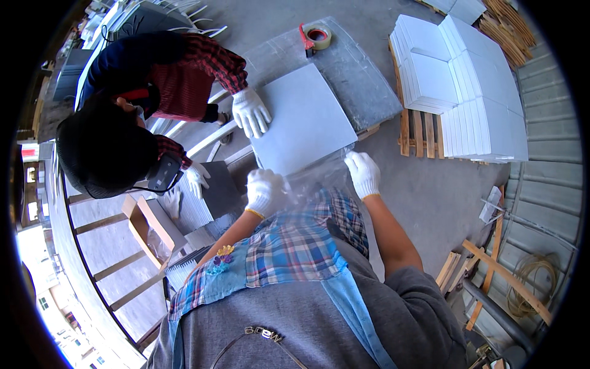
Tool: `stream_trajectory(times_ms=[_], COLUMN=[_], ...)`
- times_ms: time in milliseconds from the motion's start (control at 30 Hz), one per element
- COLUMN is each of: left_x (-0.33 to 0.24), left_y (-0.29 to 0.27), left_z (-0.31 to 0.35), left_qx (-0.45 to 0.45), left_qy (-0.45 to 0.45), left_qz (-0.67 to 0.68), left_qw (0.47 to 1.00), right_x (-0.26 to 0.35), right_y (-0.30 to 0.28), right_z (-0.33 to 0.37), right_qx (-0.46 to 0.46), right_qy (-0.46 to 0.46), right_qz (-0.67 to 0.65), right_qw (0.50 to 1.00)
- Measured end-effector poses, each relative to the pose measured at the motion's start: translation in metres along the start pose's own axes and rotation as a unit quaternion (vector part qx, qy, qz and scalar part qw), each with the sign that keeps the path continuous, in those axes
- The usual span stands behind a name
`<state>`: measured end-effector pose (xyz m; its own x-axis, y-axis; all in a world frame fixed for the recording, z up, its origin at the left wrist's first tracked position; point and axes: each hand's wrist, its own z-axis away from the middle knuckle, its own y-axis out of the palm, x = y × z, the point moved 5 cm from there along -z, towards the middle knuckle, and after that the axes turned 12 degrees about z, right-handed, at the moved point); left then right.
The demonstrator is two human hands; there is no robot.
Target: The person wraps rectangular panels in plastic film and secures them with tape. They place each wrapped panel into a cardboard box. A coworker assists by handing over panels and applying tape.
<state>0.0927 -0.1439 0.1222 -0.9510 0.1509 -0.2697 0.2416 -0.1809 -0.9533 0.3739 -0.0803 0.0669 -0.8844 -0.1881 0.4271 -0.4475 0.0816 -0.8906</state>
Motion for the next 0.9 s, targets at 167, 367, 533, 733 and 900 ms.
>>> stream_trajectory(times_ms=[167, 367, 533, 733, 900], left_x=[0.015, 0.054, 0.103, 0.11, 0.115], left_y=[0.048, 0.032, 0.057, 0.059, 0.062], left_z=[0.007, -0.007, -0.021, -0.039, -0.056], left_qx=[0.118, -0.057, -0.155, -0.195, -0.22], left_qy=[-0.111, -0.213, -0.315, -0.426, -0.434], left_qz=[0.082, 0.221, 0.499, 0.625, 0.618], left_qw=[0.983, 0.95, 0.792, 0.624, 0.617], right_x=[-0.029, -0.018, -0.019, -0.027, -0.022], right_y=[0.029, 0.038, 0.041, 0.057, 0.061], right_z=[0.029, -0.017, -0.061, -0.088, -0.113], right_qx=[0.05, 0.049, 0.041, 0.093, 0.106], right_qy=[0.029, 0.094, 0.098, 0.118, 0.141], right_qz=[0.014, -0.016, -0.055, -0.089, -0.087], right_qw=[0.998, 0.994, 0.993, 0.985, 0.98])
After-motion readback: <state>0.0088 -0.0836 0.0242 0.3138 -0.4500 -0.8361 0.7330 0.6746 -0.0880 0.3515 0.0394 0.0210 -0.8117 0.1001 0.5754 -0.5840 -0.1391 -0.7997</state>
